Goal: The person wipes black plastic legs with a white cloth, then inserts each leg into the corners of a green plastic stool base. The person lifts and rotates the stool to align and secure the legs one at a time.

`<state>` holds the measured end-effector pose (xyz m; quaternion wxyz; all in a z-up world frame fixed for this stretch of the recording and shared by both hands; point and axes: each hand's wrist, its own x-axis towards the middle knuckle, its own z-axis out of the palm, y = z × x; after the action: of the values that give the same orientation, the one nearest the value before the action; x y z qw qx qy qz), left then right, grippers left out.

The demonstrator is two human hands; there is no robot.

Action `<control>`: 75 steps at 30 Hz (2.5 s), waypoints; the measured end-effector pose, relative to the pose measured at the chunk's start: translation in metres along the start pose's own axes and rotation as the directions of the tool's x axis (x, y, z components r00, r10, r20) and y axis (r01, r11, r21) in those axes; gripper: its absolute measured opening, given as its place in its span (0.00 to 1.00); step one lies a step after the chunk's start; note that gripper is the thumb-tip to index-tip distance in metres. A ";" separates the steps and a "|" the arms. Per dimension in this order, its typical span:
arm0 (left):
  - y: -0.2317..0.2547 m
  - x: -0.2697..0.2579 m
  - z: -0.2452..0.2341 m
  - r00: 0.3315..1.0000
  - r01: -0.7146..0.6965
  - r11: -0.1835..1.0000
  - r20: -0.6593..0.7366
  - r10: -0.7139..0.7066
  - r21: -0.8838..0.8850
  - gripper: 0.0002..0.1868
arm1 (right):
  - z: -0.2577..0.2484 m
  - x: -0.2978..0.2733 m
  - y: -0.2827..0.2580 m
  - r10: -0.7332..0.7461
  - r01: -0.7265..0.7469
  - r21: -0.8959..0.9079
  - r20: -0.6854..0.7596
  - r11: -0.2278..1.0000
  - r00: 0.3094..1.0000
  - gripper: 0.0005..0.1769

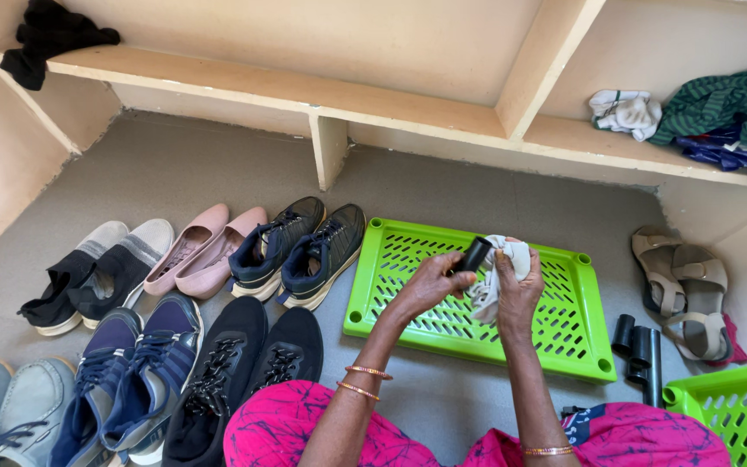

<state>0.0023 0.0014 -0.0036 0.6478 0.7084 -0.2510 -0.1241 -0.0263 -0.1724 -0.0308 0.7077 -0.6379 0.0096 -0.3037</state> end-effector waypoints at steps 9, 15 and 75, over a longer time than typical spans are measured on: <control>0.024 -0.006 -0.020 0.939 0.007 0.979 -0.339 0.064 0.206 0.22 | -0.030 -0.015 0.082 0.424 0.063 -0.940 0.211 0.336 0.880 0.43; -0.001 0.003 -0.021 0.947 -0.024 0.992 -0.319 -0.018 -0.126 0.20 | -0.044 -0.011 0.134 0.246 0.337 -0.865 0.442 0.372 0.863 0.36; 0.035 -0.014 -0.047 0.983 -0.146 0.967 -0.144 0.117 -0.209 0.26 | 0.036 -0.009 0.016 0.493 -0.706 0.290 0.548 0.646 0.676 0.29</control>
<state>0.0076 0.0478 0.0346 0.7437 0.6212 -0.2393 -0.0609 -0.0128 -0.1360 -0.0423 0.8870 -0.4490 -0.0021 0.1079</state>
